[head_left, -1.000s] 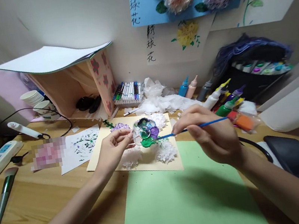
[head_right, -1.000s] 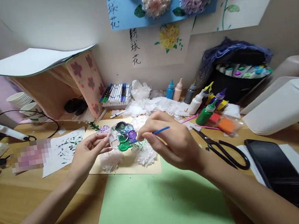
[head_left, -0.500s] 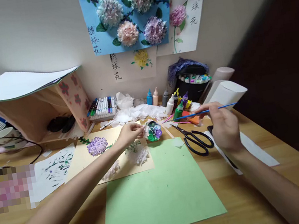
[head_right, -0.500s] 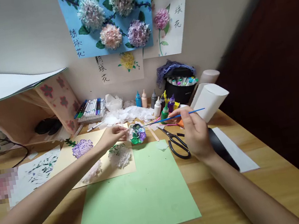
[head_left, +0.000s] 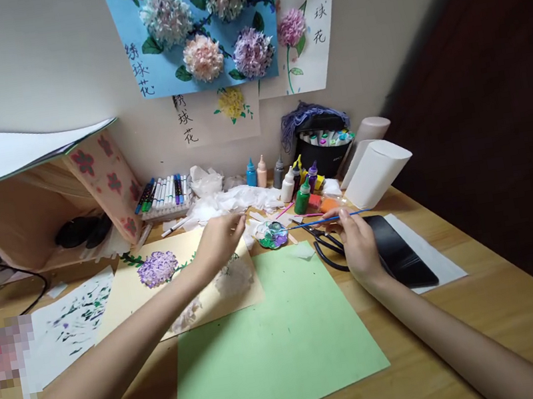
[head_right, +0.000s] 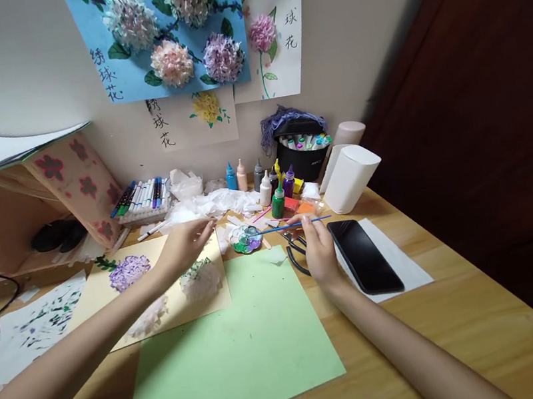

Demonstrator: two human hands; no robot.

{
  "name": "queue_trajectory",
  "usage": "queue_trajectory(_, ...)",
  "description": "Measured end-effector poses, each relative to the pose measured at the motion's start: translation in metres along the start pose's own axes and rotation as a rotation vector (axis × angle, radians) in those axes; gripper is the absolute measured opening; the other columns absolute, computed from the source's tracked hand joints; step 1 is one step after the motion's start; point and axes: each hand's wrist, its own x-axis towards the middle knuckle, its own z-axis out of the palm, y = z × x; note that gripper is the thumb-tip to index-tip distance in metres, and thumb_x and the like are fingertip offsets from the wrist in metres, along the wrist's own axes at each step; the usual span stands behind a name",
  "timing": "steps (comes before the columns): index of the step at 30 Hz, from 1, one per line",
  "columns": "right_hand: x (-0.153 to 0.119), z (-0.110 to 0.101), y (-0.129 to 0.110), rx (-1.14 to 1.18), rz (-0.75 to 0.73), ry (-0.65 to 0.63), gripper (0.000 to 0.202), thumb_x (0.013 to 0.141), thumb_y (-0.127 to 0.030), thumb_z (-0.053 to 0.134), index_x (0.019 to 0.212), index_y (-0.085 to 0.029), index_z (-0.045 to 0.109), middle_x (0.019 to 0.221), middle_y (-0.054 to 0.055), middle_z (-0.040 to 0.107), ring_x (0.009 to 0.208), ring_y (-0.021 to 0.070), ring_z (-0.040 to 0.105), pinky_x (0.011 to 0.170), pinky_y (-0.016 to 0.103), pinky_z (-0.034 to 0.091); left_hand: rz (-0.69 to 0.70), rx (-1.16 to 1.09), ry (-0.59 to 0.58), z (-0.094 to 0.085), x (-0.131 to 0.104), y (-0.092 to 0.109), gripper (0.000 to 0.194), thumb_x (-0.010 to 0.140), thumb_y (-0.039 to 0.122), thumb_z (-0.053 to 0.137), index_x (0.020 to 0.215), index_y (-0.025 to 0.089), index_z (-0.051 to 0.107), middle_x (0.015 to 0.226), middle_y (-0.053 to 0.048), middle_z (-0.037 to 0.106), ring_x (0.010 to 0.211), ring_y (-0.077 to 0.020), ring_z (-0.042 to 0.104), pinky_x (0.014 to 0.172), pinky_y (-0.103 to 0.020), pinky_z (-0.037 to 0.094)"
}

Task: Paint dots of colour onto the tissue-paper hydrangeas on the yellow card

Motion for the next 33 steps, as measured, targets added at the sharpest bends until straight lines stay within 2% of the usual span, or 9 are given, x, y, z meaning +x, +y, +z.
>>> queue_trajectory(2, -0.006, 0.005, 0.002, -0.023, -0.025, -0.024, 0.029, 0.087, -0.044, 0.047, 0.082, -0.019, 0.059, 0.083, 0.001, 0.063, 0.074, 0.0129, 0.059, 0.068, 0.027, 0.045, 0.095, 0.03, -0.021, 0.002, -0.044, 0.005, 0.033, 0.09, 0.034, 0.042, 0.099, 0.015, 0.067, 0.102, -0.013, 0.07, 0.096, -0.0258, 0.065, 0.088, -0.04, 0.049)
queue_trajectory(4, -0.015, 0.013, 0.006, -0.033, -0.033, -0.054, 0.024, 0.085, -0.042, 0.051, 0.084, -0.019, 0.058, 0.082, 0.001, 0.061, 0.071, 0.0119, 0.056, 0.066, 0.026, 0.044, 0.206, 0.04, -0.111, 0.014, -0.086, 0.005, 0.029, 0.087, 0.029, 0.045, 0.099, 0.016, 0.068, 0.1, -0.013, 0.071, 0.089, -0.0235, 0.067, 0.081, -0.037, 0.054)
queue_trajectory(5, -0.019, 0.018, 0.008, -0.031, -0.026, -0.067, 0.022, 0.084, -0.041, 0.053, 0.085, -0.019, 0.057, 0.081, 0.0, 0.061, 0.069, 0.0115, 0.055, 0.066, 0.026, 0.044, 0.355, 0.095, -0.181, 0.022, -0.103, 0.003, 0.033, 0.088, 0.026, 0.042, 0.109, 0.012, 0.064, 0.11, -0.016, 0.067, 0.094, -0.0243, 0.067, 0.081, -0.037, 0.055)
queue_trajectory(6, -0.024, 0.024, 0.011, -0.027, -0.015, -0.084, 0.021, 0.084, -0.04, 0.054, 0.086, -0.019, 0.056, 0.08, 0.0, 0.061, 0.068, 0.0114, 0.055, 0.065, 0.026, 0.045, 0.471, 0.152, -0.232, 0.029, -0.115, 0.0, 0.038, 0.089, 0.026, 0.041, 0.118, 0.008, 0.057, 0.12, -0.019, 0.061, 0.104, -0.0261, 0.063, 0.086, -0.04, 0.053)
queue_trajectory(8, -0.033, 0.038, 0.014, -0.017, 0.008, -0.131, 0.02, 0.084, -0.038, 0.055, 0.087, -0.019, 0.056, 0.081, 0.0, 0.061, 0.067, 0.0115, 0.055, 0.066, 0.027, 0.046, 0.55, 0.212, -0.368, 0.04, -0.129, -0.006, 0.05, 0.091, 0.032, 0.043, 0.134, 0.005, 0.042, 0.138, -0.021, 0.045, 0.125, -0.0289, 0.047, 0.104, -0.046, 0.04)
queue_trajectory(13, -0.042, 0.068, 0.02, -0.014, -0.019, -0.289, 0.015, 0.085, -0.034, 0.052, 0.087, -0.02, 0.059, 0.085, 0.001, 0.061, 0.073, 0.0127, 0.057, 0.069, 0.028, 0.046, 0.473, 0.203, -0.473, 0.043, -0.123, -0.016, 0.074, 0.09, 0.051, 0.041, 0.143, 0.002, 0.023, 0.15, -0.023, 0.018, 0.139, -0.0321, 0.022, 0.112, -0.046, 0.027)
queue_trajectory(17, -0.036, 0.079, 0.027, 0.04, -0.027, -0.308, 0.011, 0.084, -0.03, 0.053, 0.086, -0.02, 0.057, 0.083, 0.001, 0.06, 0.075, 0.0138, 0.057, 0.07, 0.029, 0.045, 0.448, 0.139, -0.507, 0.041, -0.12, -0.021, 0.069, 0.093, 0.049, 0.036, 0.142, 0.002, 0.025, 0.15, -0.022, 0.02, 0.14, -0.0298, 0.019, 0.114, -0.043, 0.024)
queue_trajectory(24, -0.034, 0.075, 0.028, 0.101, -0.023, -0.334, 0.005, 0.081, -0.022, 0.052, 0.08, -0.022, 0.057, 0.077, 0.002, 0.06, 0.078, 0.0178, 0.057, 0.073, 0.034, 0.046, 0.433, 0.058, -0.512, 0.045, -0.12, -0.027, 0.059, 0.094, 0.039, 0.037, 0.14, 0.004, 0.028, 0.15, -0.02, 0.023, 0.14, -0.0281, 0.019, 0.114, -0.041, 0.025)
queue_trajectory(33, -0.038, 0.075, 0.028, 0.001, -0.279, -0.348, 0.007, 0.081, -0.022, 0.052, 0.08, -0.023, 0.059, 0.073, 0.003, 0.063, 0.071, 0.02, 0.056, 0.067, 0.036, 0.042, 0.435, 0.058, -0.503, 0.046, -0.118, -0.028, 0.057, 0.093, 0.037, 0.039, 0.137, 0.003, 0.031, 0.149, -0.018, 0.027, 0.139, -0.0273, 0.023, 0.116, -0.036, 0.021)
